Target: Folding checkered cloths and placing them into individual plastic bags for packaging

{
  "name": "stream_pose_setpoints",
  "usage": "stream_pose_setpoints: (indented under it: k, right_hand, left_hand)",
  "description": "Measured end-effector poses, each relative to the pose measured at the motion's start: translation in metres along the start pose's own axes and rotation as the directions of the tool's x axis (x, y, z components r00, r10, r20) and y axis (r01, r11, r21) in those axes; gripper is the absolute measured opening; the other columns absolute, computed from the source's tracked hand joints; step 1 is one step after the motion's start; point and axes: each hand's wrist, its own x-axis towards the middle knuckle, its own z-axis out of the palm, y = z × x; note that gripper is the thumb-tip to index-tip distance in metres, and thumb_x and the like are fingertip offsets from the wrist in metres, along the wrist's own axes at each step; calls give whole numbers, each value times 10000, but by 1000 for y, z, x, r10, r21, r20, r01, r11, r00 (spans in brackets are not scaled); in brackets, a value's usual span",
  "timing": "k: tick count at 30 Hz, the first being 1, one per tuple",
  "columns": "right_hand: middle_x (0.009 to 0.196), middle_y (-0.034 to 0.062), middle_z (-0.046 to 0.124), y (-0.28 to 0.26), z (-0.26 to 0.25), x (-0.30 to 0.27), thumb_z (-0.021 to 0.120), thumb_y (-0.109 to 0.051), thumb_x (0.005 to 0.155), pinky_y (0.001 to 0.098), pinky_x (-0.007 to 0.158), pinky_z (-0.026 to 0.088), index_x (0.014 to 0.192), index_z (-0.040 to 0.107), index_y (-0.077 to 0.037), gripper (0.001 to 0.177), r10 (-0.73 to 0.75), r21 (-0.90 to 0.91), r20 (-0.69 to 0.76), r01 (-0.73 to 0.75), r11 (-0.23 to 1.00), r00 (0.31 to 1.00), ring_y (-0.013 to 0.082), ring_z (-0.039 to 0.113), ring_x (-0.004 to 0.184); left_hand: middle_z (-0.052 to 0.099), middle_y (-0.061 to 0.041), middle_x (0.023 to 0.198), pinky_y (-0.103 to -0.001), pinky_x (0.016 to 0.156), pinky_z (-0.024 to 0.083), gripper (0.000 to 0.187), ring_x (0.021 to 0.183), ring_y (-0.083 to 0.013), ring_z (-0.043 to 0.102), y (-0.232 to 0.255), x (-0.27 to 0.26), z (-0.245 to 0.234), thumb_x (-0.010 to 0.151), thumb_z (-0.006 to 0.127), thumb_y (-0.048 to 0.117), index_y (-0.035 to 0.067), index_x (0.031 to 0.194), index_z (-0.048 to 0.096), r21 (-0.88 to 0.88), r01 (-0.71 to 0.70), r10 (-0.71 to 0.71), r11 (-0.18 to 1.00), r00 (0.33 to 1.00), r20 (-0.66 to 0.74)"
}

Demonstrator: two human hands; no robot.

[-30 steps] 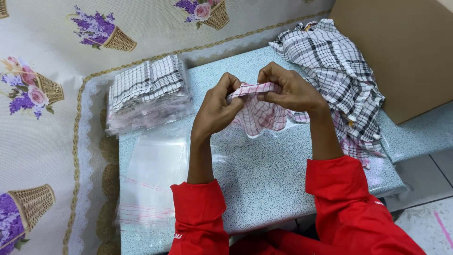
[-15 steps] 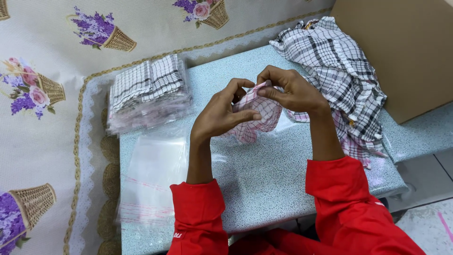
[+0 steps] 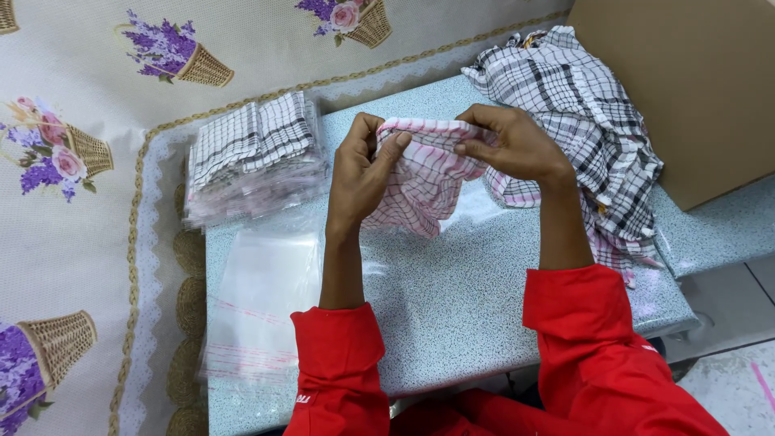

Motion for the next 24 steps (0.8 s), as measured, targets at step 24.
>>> stream_pose_setpoints:
  k: [24]
  right_hand:
    - [1156,89,547,10,-22,-7,523,130,1043,280,783,494,1155,595,-38,215,-50,-8,-265,50,999,963,208,535,1064]
  left_hand:
    - [532,4,785,-343,590,342,239,648,-140,450,26,-2,-13,958,645,77,174,1064,453,473,221,-365,853,900,237]
